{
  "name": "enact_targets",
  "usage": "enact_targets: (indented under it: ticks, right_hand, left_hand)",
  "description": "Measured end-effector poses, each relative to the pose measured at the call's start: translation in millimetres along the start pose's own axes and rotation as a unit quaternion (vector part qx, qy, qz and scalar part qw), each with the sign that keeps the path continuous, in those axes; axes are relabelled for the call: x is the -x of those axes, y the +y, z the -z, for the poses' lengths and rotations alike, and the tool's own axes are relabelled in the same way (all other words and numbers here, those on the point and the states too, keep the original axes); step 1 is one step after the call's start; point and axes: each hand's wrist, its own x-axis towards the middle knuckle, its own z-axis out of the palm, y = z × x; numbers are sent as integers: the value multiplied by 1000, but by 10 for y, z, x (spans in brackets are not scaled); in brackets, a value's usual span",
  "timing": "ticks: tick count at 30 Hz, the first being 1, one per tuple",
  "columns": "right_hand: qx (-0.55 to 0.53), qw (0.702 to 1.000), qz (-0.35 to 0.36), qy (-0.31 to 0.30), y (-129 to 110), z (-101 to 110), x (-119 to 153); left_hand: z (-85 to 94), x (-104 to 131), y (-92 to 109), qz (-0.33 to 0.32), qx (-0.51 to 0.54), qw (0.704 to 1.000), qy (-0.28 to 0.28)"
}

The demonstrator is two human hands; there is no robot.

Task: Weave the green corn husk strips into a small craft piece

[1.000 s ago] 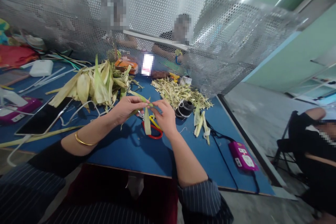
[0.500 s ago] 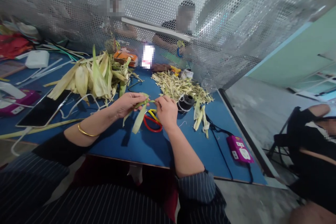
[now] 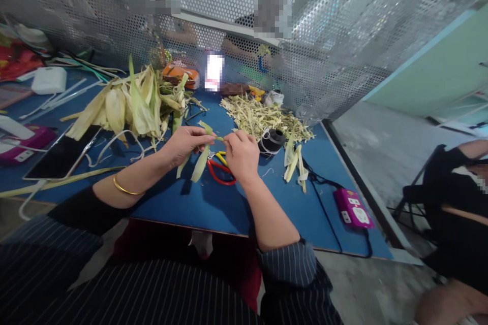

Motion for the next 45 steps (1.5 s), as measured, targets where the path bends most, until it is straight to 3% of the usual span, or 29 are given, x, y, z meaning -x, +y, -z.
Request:
enact_targets:
  ticks: [4,7,12,14,18,22,24,26,29,31,33,36,38,41,45]
  right_hand:
    - [-61,997,-14,-48,-34,5,-7]
    - [-150,984,-75,-62,-3,20,-39]
    - [-112,980,-123,106,-49,113,-65]
    - [-109,986,-104,68,-109,104,-50]
    - [-167,979,-79,-90,-165,-20,-16]
    - [-168,975,-34,-143,-119,-62,-23]
    - [-142,977,-15,-155,-106,-16,-34]
    - [-128,985,-27,-112,-108,54,-41]
    - [-135,987,-85,35,-109,146,-53]
    - [-167,975,-127,71,-91,164,-65]
    - [-250,954,-163,6,-64,139,-75]
    - [-411,869,-243,-134,-44,66,-78]
    - [-457,833,-281,-135,-50,32,-74]
    - [-438,860,-261,-33,-86,43,-67]
    - [-325,928,-178,26,-196,124,-8]
  left_hand:
    - [-9,-5,11,-33,-28,998,52]
    - [7,-2,37,-2,-11,1000,26]
    - [34,-18,24,20,64,998,5]
    - [29,-25,6,13,81,997,1]
    - [1,-28,-23,-2,75,997,20]
    - [-29,-25,-57,-9,42,997,57]
    - [-34,-20,-63,-7,43,998,40]
    - [-32,-8,-47,-9,47,999,8]
    - [-31,33,12,-31,8,999,-30]
    - [-38,70,51,-49,-56,994,-75]
    - [-51,106,65,-69,-132,979,-136]
    - [-81,141,31,-80,-211,950,-216]
    - [-108,152,-12,-56,-226,943,-238]
    - [-144,151,-64,-15,-233,951,-205]
    - [-144,104,-51,62,-159,977,-127]
